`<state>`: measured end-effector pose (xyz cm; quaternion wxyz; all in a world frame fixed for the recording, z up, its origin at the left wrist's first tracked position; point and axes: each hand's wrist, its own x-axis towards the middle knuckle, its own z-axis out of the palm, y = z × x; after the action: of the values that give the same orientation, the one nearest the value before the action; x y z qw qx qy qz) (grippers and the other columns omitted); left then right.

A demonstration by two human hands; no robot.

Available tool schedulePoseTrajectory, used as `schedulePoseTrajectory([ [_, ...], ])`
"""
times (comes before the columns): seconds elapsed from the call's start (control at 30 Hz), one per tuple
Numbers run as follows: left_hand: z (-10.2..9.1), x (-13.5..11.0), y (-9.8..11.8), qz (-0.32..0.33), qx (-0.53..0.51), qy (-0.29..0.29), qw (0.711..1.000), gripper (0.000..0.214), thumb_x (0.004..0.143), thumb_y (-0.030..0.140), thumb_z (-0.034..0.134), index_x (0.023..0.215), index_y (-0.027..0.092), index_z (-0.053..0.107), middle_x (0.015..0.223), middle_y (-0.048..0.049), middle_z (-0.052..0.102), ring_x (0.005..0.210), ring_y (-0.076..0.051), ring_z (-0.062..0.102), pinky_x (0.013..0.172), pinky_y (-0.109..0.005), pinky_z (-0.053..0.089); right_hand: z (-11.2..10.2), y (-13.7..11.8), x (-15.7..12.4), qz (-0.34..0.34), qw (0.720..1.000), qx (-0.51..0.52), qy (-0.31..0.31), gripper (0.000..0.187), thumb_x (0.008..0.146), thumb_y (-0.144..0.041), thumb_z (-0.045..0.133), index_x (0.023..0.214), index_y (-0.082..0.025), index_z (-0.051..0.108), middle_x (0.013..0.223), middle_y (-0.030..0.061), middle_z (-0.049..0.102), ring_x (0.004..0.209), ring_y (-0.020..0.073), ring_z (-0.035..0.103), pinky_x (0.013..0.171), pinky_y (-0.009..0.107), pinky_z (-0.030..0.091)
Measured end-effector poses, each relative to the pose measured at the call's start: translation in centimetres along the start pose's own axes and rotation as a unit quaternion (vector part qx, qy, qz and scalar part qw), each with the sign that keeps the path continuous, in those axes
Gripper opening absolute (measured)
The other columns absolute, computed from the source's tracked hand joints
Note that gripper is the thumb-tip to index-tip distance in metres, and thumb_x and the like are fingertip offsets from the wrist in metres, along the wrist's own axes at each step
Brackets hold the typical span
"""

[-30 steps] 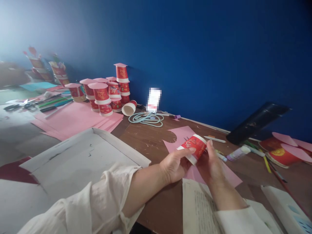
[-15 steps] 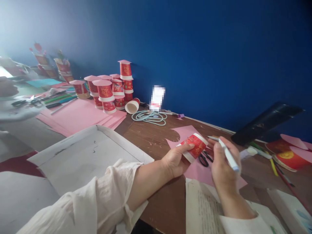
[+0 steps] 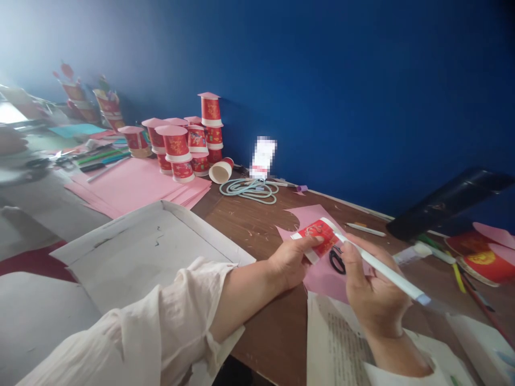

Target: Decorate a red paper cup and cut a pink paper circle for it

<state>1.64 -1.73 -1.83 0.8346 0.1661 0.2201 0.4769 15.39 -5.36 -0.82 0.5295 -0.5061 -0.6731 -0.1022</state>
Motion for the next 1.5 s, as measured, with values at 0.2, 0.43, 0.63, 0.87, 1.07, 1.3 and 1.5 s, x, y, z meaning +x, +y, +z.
schedulePoseTrajectory([
  [0.2,0.04,0.08,-0.12,0.003,0.012,0.005,1.0,0.017,0.074,0.018,0.075,0.091,0.015,0.07,0.094,-0.0081,0.071,0.088,-0.019,0.065,0.092,-0.033,0.047,0.16,0.0,0.1,-0.008,1.0,0.002,-0.015,0.02,0.092,-0.027,0.063,0.107,-0.017,0.072,0.098,0.0088,0.076,0.087,0.0218,0.071,0.08,0.037,0.057],
  [0.43,0.26,-0.15,0.04,0.002,0.017,0.007,1.0,0.015,0.074,0.016,0.074,0.089,0.015,0.07,0.092,-0.0081,0.071,0.085,-0.019,0.065,0.089,-0.032,0.047,0.44,0.53,-0.11,-0.003,1.0,0.012,-0.021,0.022,0.092,-0.028,0.063,0.108,-0.017,0.071,0.097,0.0096,0.075,0.086,0.0231,0.071,0.079,0.039,0.057],
  [0.63,0.43,-0.31,0.12,0.002,0.011,0.0,1.0,0.015,0.074,0.015,0.073,0.089,0.014,0.07,0.092,-0.0086,0.071,0.085,-0.019,0.065,0.091,-0.033,0.047,0.37,0.52,-0.01,-0.005,0.999,0.006,-0.032,0.023,0.093,-0.029,0.061,0.108,-0.016,0.071,0.098,0.0109,0.075,0.089,0.024,0.071,0.082,0.04,0.057],
  [0.87,0.53,-0.16,-0.03,-0.002,0.008,0.038,0.999,0.012,0.074,0.013,0.074,0.086,0.014,0.071,0.086,-0.0065,0.071,0.08,-0.017,0.064,0.086,-0.03,0.047,0.59,0.34,0.09,-0.026,0.999,-0.016,-0.025,0.022,0.093,-0.03,0.06,0.105,-0.015,0.071,0.096,0.0114,0.075,0.089,0.0242,0.071,0.082,0.04,0.057],
  [1.07,0.62,-0.01,-0.03,-0.008,-0.007,0.045,0.999,0.011,0.074,0.01,0.07,0.085,0.012,0.071,0.086,-0.007,0.071,0.082,-0.017,0.064,0.088,-0.029,0.046,0.55,0.24,0.13,-0.013,0.999,-0.029,-0.029,0.022,0.094,-0.031,0.058,0.102,-0.016,0.071,0.093,0.0112,0.075,0.085,0.0234,0.071,0.079,0.038,0.056],
  [1.3,-0.03,0.41,-0.32,0.001,-0.011,0.036,0.999,0.018,0.07,0.014,0.077,0.087,0.013,0.071,0.091,-0.0075,0.072,0.088,-0.019,0.064,0.094,-0.032,0.045,0.5,0.39,0.09,-0.003,0.999,-0.032,-0.03,0.022,0.094,-0.033,0.059,0.102,-0.016,0.071,0.09,0.0112,0.075,0.082,0.0238,0.071,0.076,0.037,0.056],
  [1.5,-0.01,0.38,-0.27,-0.005,-0.012,0.033,0.999,0.019,0.07,0.015,0.078,0.087,0.012,0.071,0.089,-0.0074,0.072,0.087,-0.019,0.065,0.094,-0.033,0.046,0.43,0.46,0.0,0.004,0.999,-0.04,-0.033,0.023,0.094,-0.034,0.058,0.102,-0.016,0.071,0.088,0.0104,0.074,0.081,0.0238,0.071,0.077,0.038,0.056],
])
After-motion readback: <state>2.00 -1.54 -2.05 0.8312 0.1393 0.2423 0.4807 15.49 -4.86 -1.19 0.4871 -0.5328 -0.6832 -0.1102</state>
